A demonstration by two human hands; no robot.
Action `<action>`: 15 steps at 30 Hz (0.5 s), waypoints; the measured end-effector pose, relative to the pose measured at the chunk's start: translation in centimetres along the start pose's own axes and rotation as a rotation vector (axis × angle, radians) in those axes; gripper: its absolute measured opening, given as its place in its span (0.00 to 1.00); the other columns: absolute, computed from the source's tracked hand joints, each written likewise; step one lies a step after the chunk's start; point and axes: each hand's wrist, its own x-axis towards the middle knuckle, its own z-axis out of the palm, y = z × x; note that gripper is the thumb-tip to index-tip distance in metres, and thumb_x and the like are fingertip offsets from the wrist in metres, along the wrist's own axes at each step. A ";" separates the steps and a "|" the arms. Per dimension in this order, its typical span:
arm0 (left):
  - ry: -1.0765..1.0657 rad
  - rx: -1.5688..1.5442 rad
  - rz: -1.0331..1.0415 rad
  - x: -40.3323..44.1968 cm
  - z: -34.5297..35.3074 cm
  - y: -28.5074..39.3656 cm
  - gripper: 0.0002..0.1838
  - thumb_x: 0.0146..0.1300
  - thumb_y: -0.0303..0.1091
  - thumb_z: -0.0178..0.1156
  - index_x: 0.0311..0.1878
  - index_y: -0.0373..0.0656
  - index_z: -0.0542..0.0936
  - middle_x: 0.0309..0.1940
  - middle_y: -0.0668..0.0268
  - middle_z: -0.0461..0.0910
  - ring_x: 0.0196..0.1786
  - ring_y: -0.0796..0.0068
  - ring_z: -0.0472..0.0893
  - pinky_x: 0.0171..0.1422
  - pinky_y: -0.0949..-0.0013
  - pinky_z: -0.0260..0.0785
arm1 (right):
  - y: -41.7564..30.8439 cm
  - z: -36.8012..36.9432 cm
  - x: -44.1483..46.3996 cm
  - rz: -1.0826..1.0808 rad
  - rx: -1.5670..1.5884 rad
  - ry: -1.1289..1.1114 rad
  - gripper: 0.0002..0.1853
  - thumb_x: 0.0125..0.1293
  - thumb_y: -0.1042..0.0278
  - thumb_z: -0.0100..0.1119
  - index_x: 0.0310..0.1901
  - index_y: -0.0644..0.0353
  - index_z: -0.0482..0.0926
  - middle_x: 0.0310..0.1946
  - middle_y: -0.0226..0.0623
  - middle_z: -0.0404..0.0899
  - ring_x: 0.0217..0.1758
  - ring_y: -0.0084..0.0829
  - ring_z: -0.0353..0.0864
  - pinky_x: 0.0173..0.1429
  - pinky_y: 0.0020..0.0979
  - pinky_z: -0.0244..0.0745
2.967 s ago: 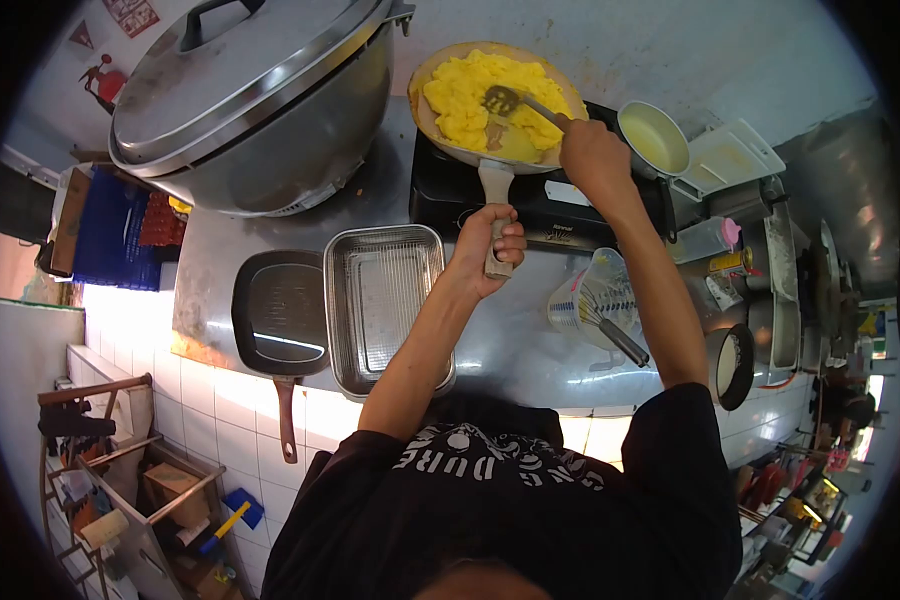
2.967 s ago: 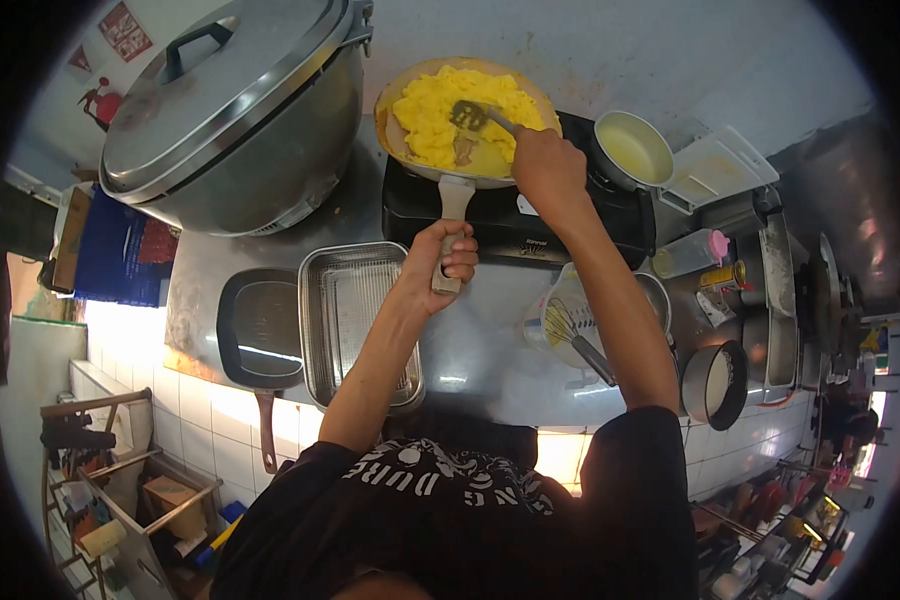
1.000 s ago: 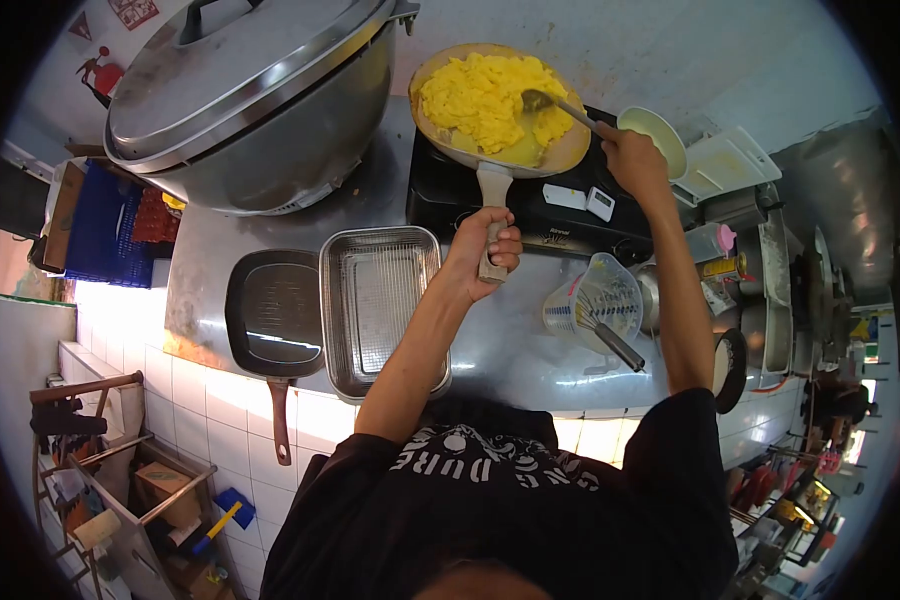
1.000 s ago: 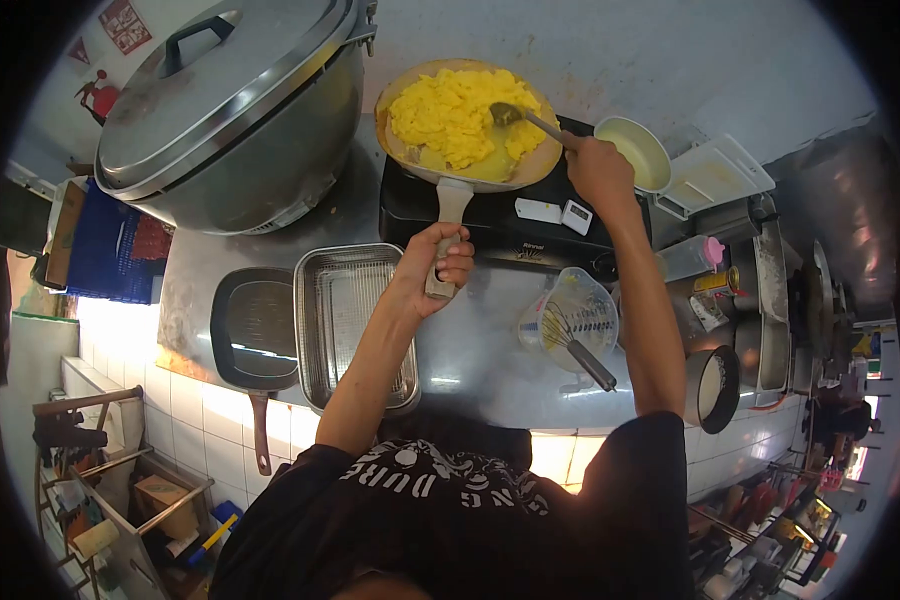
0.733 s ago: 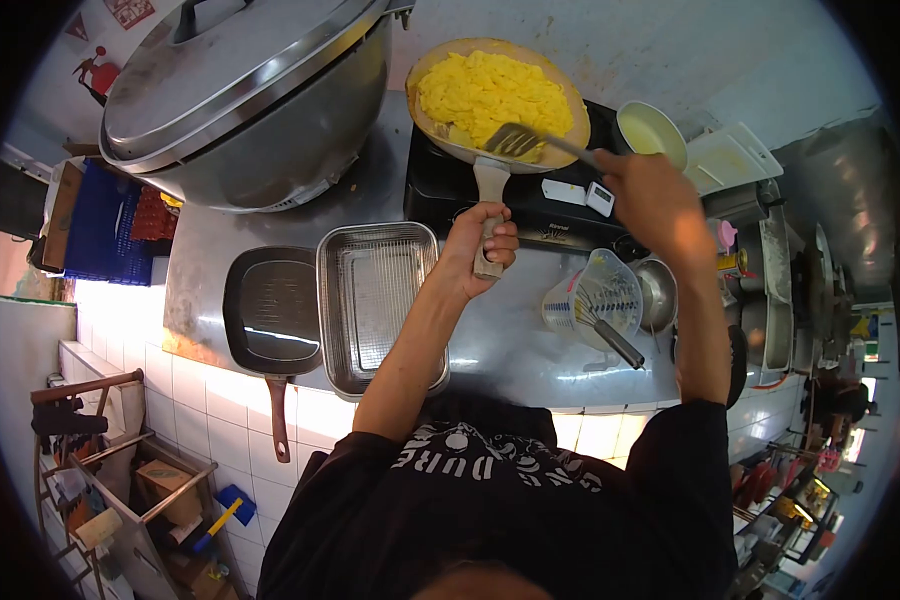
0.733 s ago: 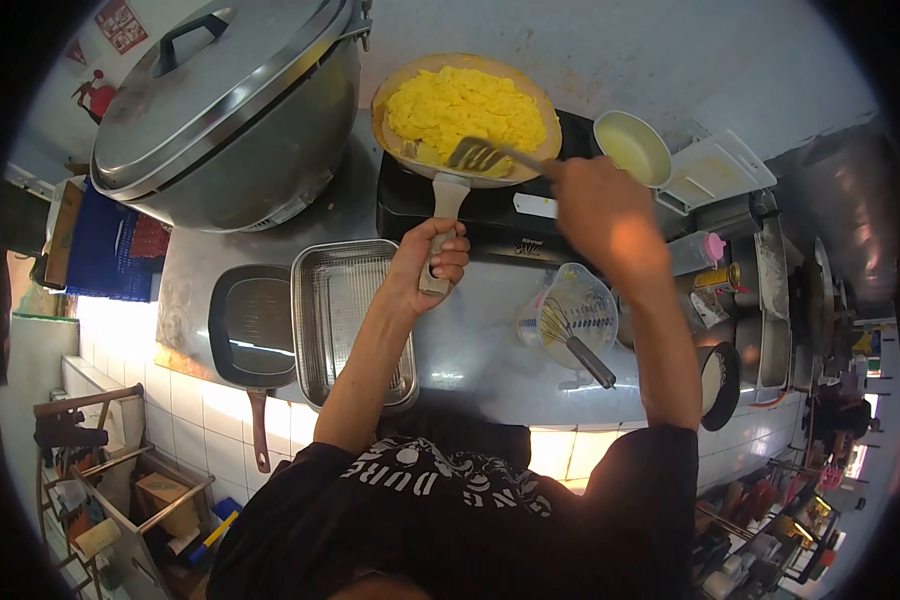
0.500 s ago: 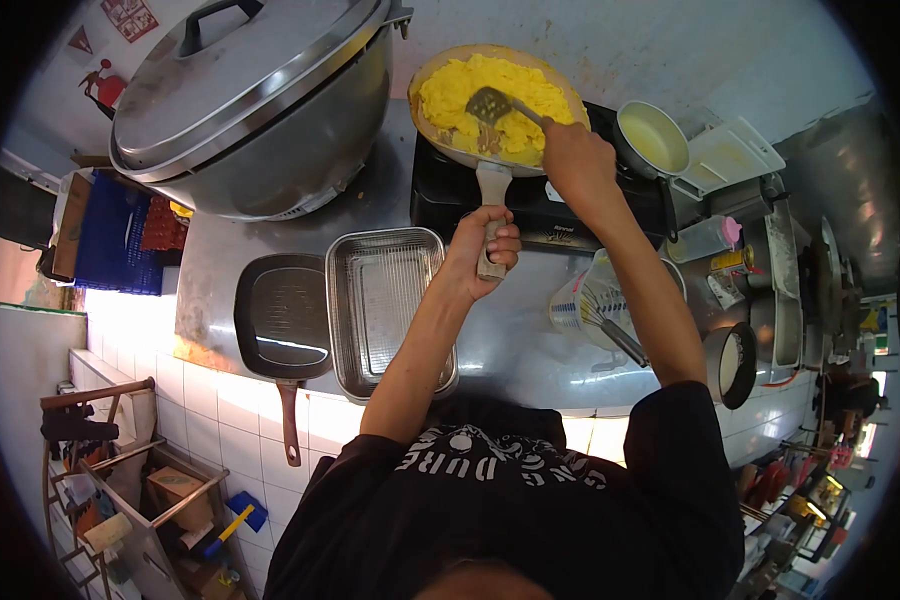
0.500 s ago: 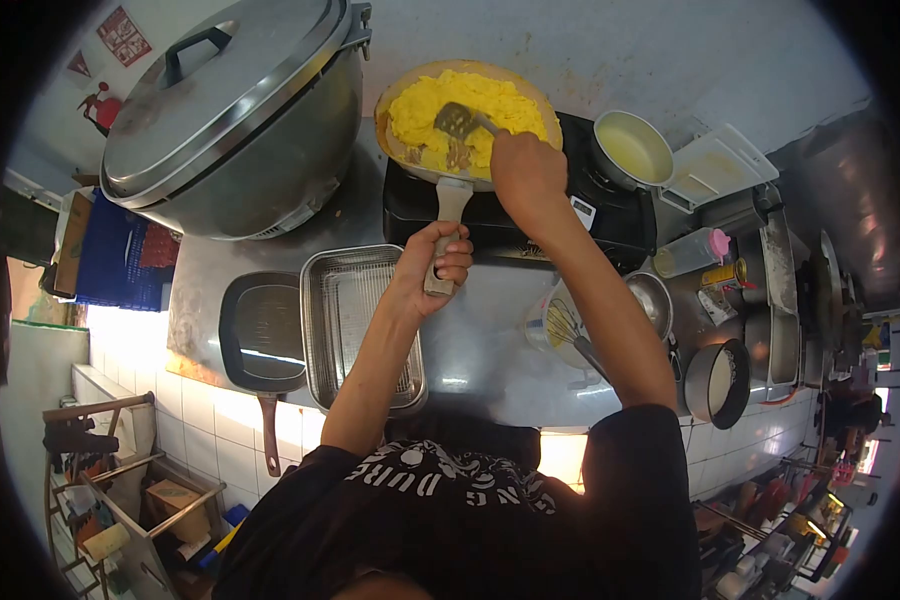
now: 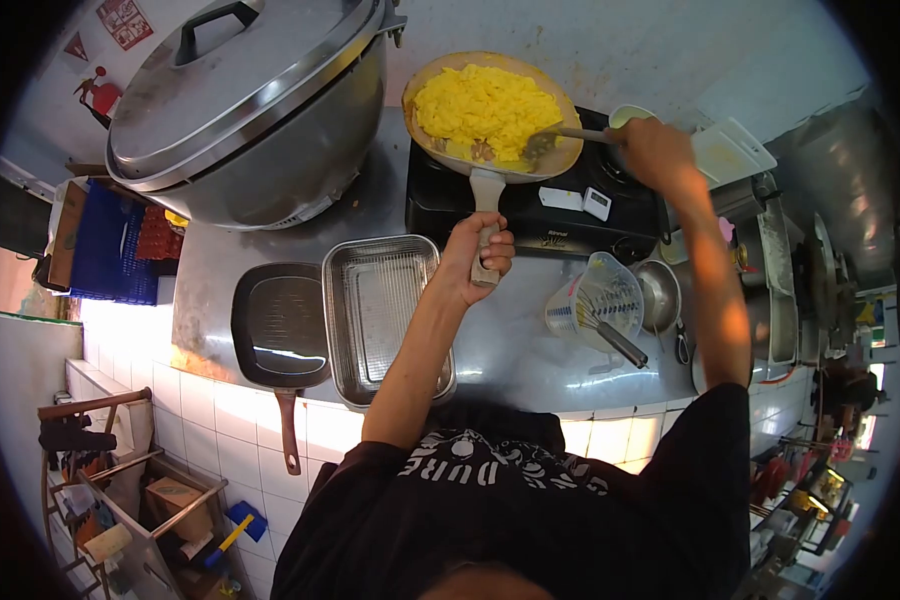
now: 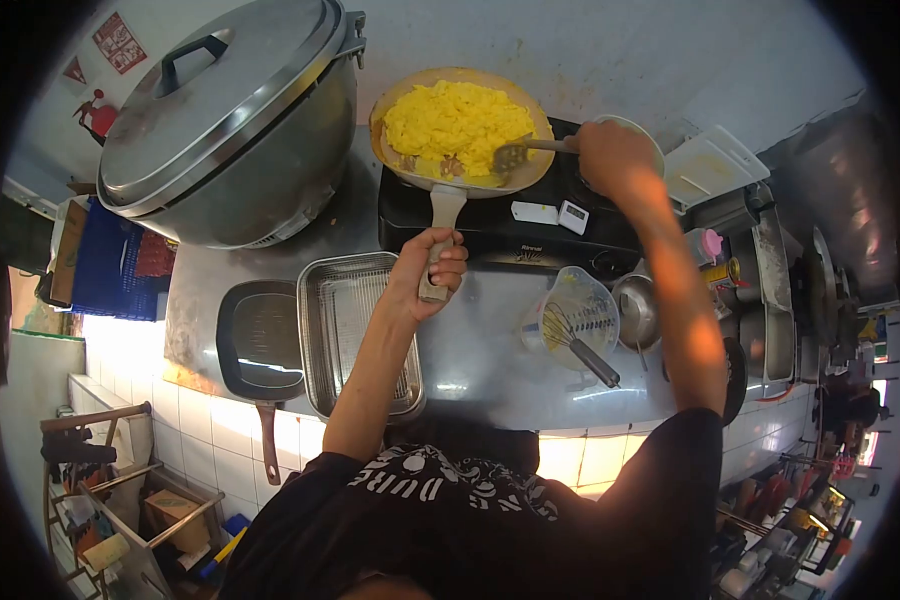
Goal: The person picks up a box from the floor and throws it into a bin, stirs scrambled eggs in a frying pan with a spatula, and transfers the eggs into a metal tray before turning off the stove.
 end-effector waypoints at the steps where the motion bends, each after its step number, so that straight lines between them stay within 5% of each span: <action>1: -0.001 0.000 0.003 0.0 0.0 0.1 0.06 0.60 0.33 0.48 0.32 0.40 0.67 0.16 0.72 0.61 0.13 0.87 0.57 0.11 0.84 0.51 | 0.1 2.2 0.9 0.021 -0.010 0.010 0.12 0.61 0.58 0.49 0.37 0.55 0.80 0.29 0.44 0.78 0.34 0.43 0.79 0.37 0.42 0.73; 8: 0.002 -0.004 -0.019 -0.3 0.0 -0.1 0.07 0.60 0.33 0.48 0.32 0.40 0.67 0.16 0.72 0.61 0.13 0.88 0.57 0.11 0.84 0.50 | 0.3 5.6 1.8 0.077 0.237 0.117 0.15 0.58 0.63 0.51 0.47 0.44 0.78 0.30 0.45 0.78 0.33 0.44 0.79 0.39 0.41 0.74; 15: -0.011 -0.044 -0.006 0.0 -0.1 -0.1 0.07 0.61 0.33 0.48 0.32 0.40 0.67 0.17 0.73 0.61 0.13 0.87 0.57 0.11 0.83 0.51 | -1.7 -5.4 1.3 0.064 0.028 0.012 0.11 0.56 0.68 0.49 0.38 0.60 0.78 0.34 0.47 0.78 0.39 0.46 0.79 0.41 0.39 0.75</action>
